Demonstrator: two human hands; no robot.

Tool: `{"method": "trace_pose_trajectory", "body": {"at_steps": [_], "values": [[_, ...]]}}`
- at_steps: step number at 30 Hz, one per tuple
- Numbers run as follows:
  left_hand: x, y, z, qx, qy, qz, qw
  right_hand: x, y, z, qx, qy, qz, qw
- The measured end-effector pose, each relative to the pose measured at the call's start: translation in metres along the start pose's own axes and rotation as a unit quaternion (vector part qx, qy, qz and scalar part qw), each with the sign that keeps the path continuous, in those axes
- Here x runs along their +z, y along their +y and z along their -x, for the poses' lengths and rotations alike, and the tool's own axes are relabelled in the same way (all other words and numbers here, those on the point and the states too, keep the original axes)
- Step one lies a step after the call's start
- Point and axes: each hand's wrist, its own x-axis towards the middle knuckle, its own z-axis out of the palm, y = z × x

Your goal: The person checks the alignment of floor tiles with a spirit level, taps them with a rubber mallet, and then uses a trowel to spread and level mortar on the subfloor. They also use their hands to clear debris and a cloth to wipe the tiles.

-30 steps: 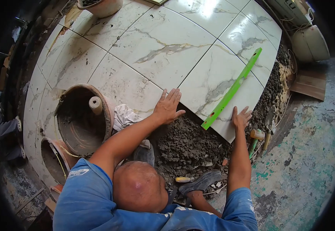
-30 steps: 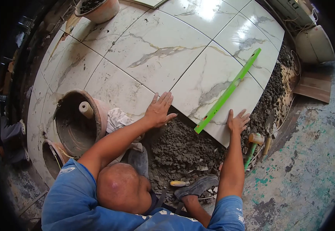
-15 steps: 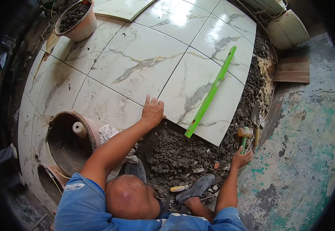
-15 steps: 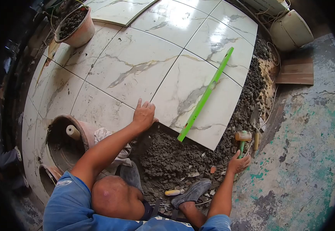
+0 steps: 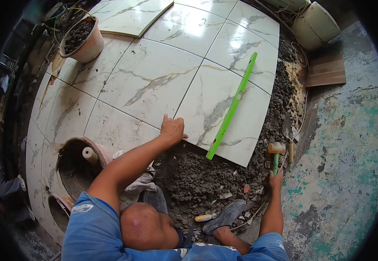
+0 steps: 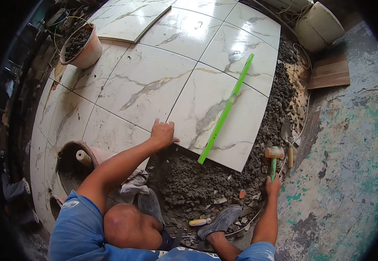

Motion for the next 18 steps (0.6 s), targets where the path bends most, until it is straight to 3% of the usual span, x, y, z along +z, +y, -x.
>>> {"method": "trace_pose_trajectory", "body": {"at_steps": [1,3,4,6,7,8,9,12,14,16,18], "values": [[-0.009,0.003,-0.003,-0.024,-0.052,0.034,0.998,-0.006,0.001,-0.002,-0.036,-0.023,-0.016,0.999],[-0.005,0.001,-0.011,0.005,-0.042,0.002,0.999,-0.016,0.0,-0.004,-0.067,-0.05,-0.03,0.996],[-0.001,0.0,-0.014,0.027,-0.031,-0.027,0.999,-0.021,-0.004,-0.005,-0.023,-0.12,-0.147,0.982],[-0.003,-0.001,-0.022,0.029,-0.016,-0.046,0.998,-0.029,-0.008,-0.002,0.079,-0.26,-0.36,0.893],[-0.009,-0.003,-0.023,0.064,-0.011,-0.072,0.995,-0.035,-0.011,-0.002,0.083,-0.257,-0.351,0.897],[0.002,-0.014,-0.027,0.142,0.064,-0.089,0.984,-0.043,-0.015,-0.004,0.085,-0.252,-0.344,0.9],[0.008,-0.021,-0.035,0.183,0.05,-0.057,0.98,-0.051,-0.024,-0.001,0.08,-0.231,-0.332,0.911],[0.006,-0.031,-0.049,0.205,-0.039,-0.013,0.978,-0.073,-0.046,0.011,-0.008,-0.187,-0.35,0.918],[-0.001,-0.039,-0.057,0.208,-0.067,-0.025,0.975,-0.105,-0.109,0.045,-0.112,-0.134,-0.383,0.907],[-0.006,-0.04,-0.056,0.217,-0.088,-0.041,0.971,-0.123,-0.167,0.078,-0.118,-0.141,-0.443,0.878],[-0.009,-0.038,-0.055,0.209,-0.07,-0.067,0.973,-0.125,-0.211,0.111,-0.154,-0.164,-0.416,0.881]]}}
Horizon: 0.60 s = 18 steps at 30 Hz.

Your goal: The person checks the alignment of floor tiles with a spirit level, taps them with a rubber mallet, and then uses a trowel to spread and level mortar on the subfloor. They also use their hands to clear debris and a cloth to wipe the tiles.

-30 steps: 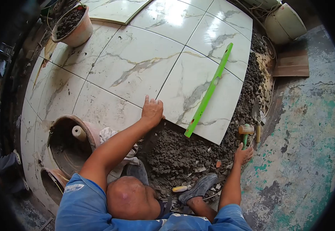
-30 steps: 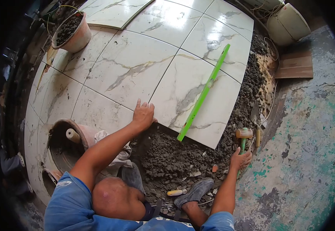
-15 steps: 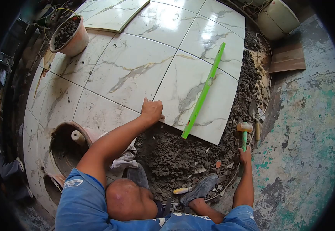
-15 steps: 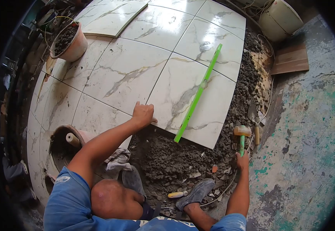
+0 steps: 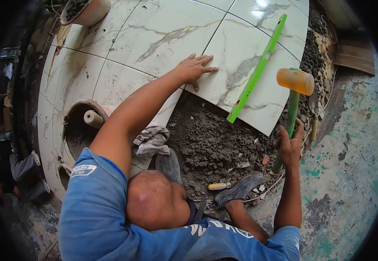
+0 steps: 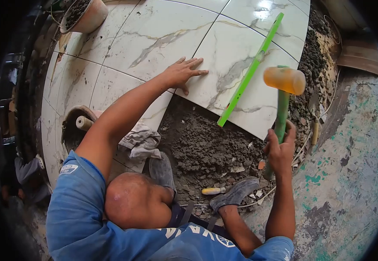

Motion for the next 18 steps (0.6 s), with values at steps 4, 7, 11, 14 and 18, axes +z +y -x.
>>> {"method": "trace_pose_trajectory", "body": {"at_steps": [4,7,11,14,18], "values": [[0.0,0.001,0.001,-0.012,0.002,0.01,1.0,0.107,-0.046,0.017,-0.02,0.002,0.089,0.996],[0.006,0.0,-0.001,-0.035,0.007,0.028,0.999,0.166,-0.042,-0.008,-0.033,0.038,0.114,0.992],[0.003,0.004,-0.001,-0.064,0.008,0.044,0.997,0.207,-0.037,-0.046,-0.018,0.071,0.18,0.981],[0.0,0.009,0.001,-0.084,0.002,0.048,0.995,0.222,-0.012,-0.087,-0.001,0.056,0.253,0.966],[0.001,0.011,0.0,-0.109,0.009,0.064,0.992,0.221,-0.014,-0.114,-0.028,0.077,0.273,0.958]]}}
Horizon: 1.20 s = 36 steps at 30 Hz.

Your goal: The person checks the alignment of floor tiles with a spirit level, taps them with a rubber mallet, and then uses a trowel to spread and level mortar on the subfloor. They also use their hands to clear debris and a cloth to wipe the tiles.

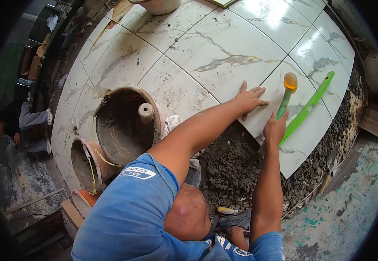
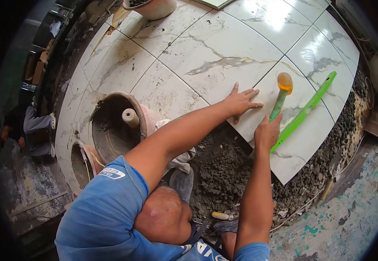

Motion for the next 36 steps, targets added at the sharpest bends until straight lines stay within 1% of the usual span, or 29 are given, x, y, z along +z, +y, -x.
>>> {"method": "trace_pose_trajectory", "body": {"at_steps": [2,3,4,6,7,9,10,12,14,15,16,18,20,21,22,24,26,27,28,30,31,32,34,35,36], "values": [[0.0,0.001,0.001,0.003,0.005,0.005,1.0,0.001,-0.001,-0.008,-0.003,0.02,0.006,1.0],[-0.001,0.001,0.002,0.002,0.004,0.012,1.0,0.0,-0.002,-0.017,0.019,-0.024,0.019,0.999],[0.002,0.001,0.002,0.001,0.005,0.012,1.0,-0.006,-0.008,-0.023,0.018,-0.024,0.019,0.999],[0.002,0.001,-0.002,-0.002,0.002,-0.001,1.0,-0.02,-0.021,-0.035,-0.012,-0.048,0.009,0.999],[-0.001,0.0,-0.001,-0.001,0.006,-0.005,1.0,-0.029,-0.027,-0.034,-0.014,-0.043,0.007,0.999],[-0.003,0.003,0.002,-0.005,-0.012,0.009,1.0,-0.05,-0.027,-0.016,-0.037,0.008,-0.088,0.995],[-0.002,0.005,0.0,-0.003,-0.004,0.011,1.0,-0.06,-0.019,-0.005,-0.071,0.069,-0.136,0.986],[-0.007,0.01,-0.006,-0.007,0.01,0.028,1.0,-0.088,0.016,0.011,-0.134,0.13,-0.156,0.97],[-0.006,0.017,-0.022,-0.021,0.039,0.009,0.999,-0.132,0.039,0.036,-0.046,0.079,-0.229,0.969],[-0.002,0.02,-0.03,-0.032,0.051,-0.027,0.998,-0.136,0.066,0.04,-0.041,0.106,-0.227,0.967],[-0.002,0.024,-0.036,-0.015,0.054,-0.027,0.998,-0.14,0.092,0.044,-0.01,0.104,-0.234,0.967],[-0.004,0.033,-0.049,-0.021,0.103,-0.032,0.994,-0.144,0.136,0.049,-0.024,0.153,-0.144,0.977],[0.014,0.026,-0.089,-0.001,0.138,-0.071,0.988,-0.142,0.161,0.049,-0.025,0.172,-0.094,0.98],[0.009,0.029,-0.102,-0.006,0.137,-0.064,0.989,-0.145,0.159,0.051,0.013,0.153,-0.066,0.986],[0.008,0.03,-0.117,0.005,0.162,-0.034,0.986,-0.144,0.163,0.05,0.037,0.131,-0.049,0.989],[0.0,0.04,-0.136,-0.022,0.182,-0.044,0.982,-0.136,0.17,0.044,0.028,0.139,-0.026,0.99],[-0.008,0.051,-0.141,-0.057,0.178,-0.067,0.98,-0.13,0.179,0.039,-0.017,0.142,-0.023,0.989],[-0.007,0.05,-0.142,-0.057,0.179,-0.068,0.98,-0.129,0.187,0.035,-0.029,0.13,-0.012,0.991],[-0.007,0.051,-0.142,-0.047,0.175,-0.073,0.981,-0.126,0.2,0.028,-0.018,0.134,-0.015,0.991],[-0.008,0.051,-0.143,-0.062,0.17,-0.073,0.981,-0.119,0.241,0.007,-0.029,0.03,0.077,0.996],[-0.005,0.049,-0.146,-0.057,0.18,-0.083,0.978,-0.117,0.263,-0.007,-0.062,0.036,0.101,0.992],[-0.004,0.05,-0.147,-0.051,0.179,-0.086,0.979,-0.126,0.27,-0.018,-0.088,0.04,0.117,0.988],[-0.002,0.048,-0.147,-0.058,0.18,-0.081,0.979,-0.14,0.283,-0.034,-0.183,0.087,0.105,0.974],[-0.003,0.048,-0.148,-0.068,0.165,-0.096,0.979,-0.15,0.288,-0.033,-0.181,0.088,0.101,0.974],[-0.003,0.048,-0.15,-0.067,0.164,-0.1,0.979,-0.161,0.293,-0.032,-0.268,0.084,0.112,0.953]]}}
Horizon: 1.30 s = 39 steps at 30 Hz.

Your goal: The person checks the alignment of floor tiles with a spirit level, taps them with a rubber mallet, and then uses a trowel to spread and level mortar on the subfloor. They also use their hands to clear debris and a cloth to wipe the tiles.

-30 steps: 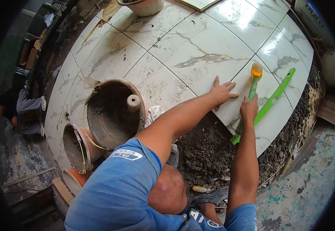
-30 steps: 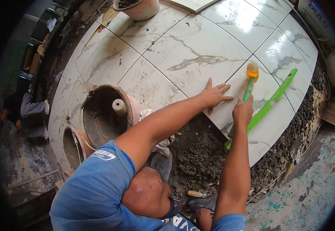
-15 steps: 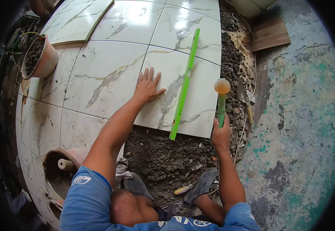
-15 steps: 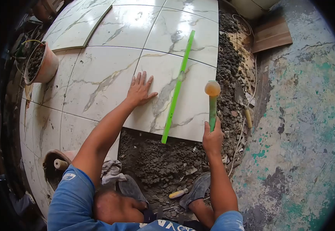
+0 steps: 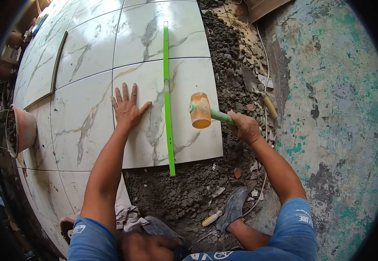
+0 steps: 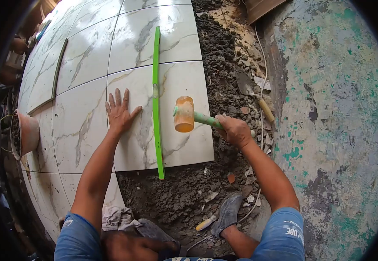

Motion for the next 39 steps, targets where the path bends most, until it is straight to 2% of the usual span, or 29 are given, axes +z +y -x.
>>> {"method": "trace_pose_trajectory", "body": {"at_steps": [1,2,4,5,8,10,12,14,16,17,18,20,21,23,24,26,27,29,30,32,33,36,39], "values": [[0.001,-0.001,0.001,0.003,0.008,0.005,1.0,-0.005,0.007,0.003,-0.091,0.003,0.004,0.996],[0.003,-0.001,0.001,0.004,0.016,0.012,1.0,-0.004,0.014,0.006,-0.091,0.002,0.002,0.996],[0.004,-0.002,-0.001,0.006,0.015,0.006,1.0,-0.001,0.022,0.007,-0.155,-0.07,0.058,0.984],[0.003,-0.002,0.0,0.011,0.018,0.001,1.0,0.004,0.025,0.001,-0.107,-0.087,0.094,0.986],[-0.001,-0.001,0.0,0.008,0.015,0.01,1.0,-0.006,0.026,-0.017,-0.089,-0.037,0.081,0.992],[-0.001,-0.001,0.0,-0.001,0.001,0.003,1.0,-0.009,0.029,-0.017,-0.123,-0.017,0.038,0.991],[-0.002,0.0,0.0,0.003,0.0,0.004,1.0,-0.01,0.033,-0.016,-0.203,-0.059,0.036,0.977],[0.003,0.0,-0.002,0.004,0.01,-0.001,1.0,-0.001,0.04,-0.026,-0.128,-0.081,0.15,0.977],[0.002,0.0,-0.002,-0.001,0.002,-0.011,1.0,-0.01,0.035,-0.036,-0.108,-0.025,0.087,0.99],[0.006,-0.002,-0.002,0.002,0.017,-0.017,1.0,-0.02,0.031,-0.036,-0.129,-0.029,0.063,0.989],[0.011,-0.003,0.001,-0.002,-0.006,-0.02,1.0,-0.023,0.028,-0.032,-0.18,-0.019,0.023,0.983],[0.013,-0.004,-0.003,0.008,0.041,-0.011,0.999,-0.031,0.011,-0.021,-0.268,-0.018,-0.058,0.962],[0.016,-0.003,-0.001,0.005,0.034,-0.014,0.999,-0.023,0.012,-0.009,-0.268,-0.021,-0.065,0.961],[0.015,-0.005,-0.003,0.011,0.055,-0.003,0.998,-0.005,0.026,0.009,-0.195,-0.158,0.019,0.968],[0.011,-0.003,-0.003,0.008,0.041,-0.012,0.999,-0.005,0.028,0.007,-0.209,-0.146,0.02,0.967],[0.012,-0.004,-0.003,0.002,0.04,-0.008,0.999,-0.008,0.022,0.009,-0.129,-0.128,0.057,0.982],[0.009,-0.004,-0.004,-0.003,0.033,0.001,0.999,-0.011,0.018,0.005,-0.142,-0.114,0.058,0.982],[0.005,-0.001,-0.004,-0.012,0.012,0.024,1.0,-0.024,0.01,0.002,-0.055,-0.088,0.005,0.995],[0.003,0.0,-0.007,-0.018,0.021,0.023,0.999,-0.03,0.007,0.0,-0.064,-0.081,0.007,0.995],[-0.001,0.001,-0.011,-0.031,0.012,0.022,0.999,-0.037,0.001,-0.005,0.04,-0.06,-0.046,0.996],[-0.003,0.0,-0.014,-0.035,0.007,0.029,0.999,-0.034,0.007,-0.001,0.063,-0.043,-0.055,0.996],[-0.007,0.0,-0.019,-0.044,-0.011,0.034,0.998,-0.033,0.007,0.002,-0.013,0.008,-0.048,0.999],[-0.007,-0.002,-0.018,-0.047,-0.015,0.054,0.997,-0.032,-0.004,0.014,-0.091,-0.025,-0.064,0.994]]}}
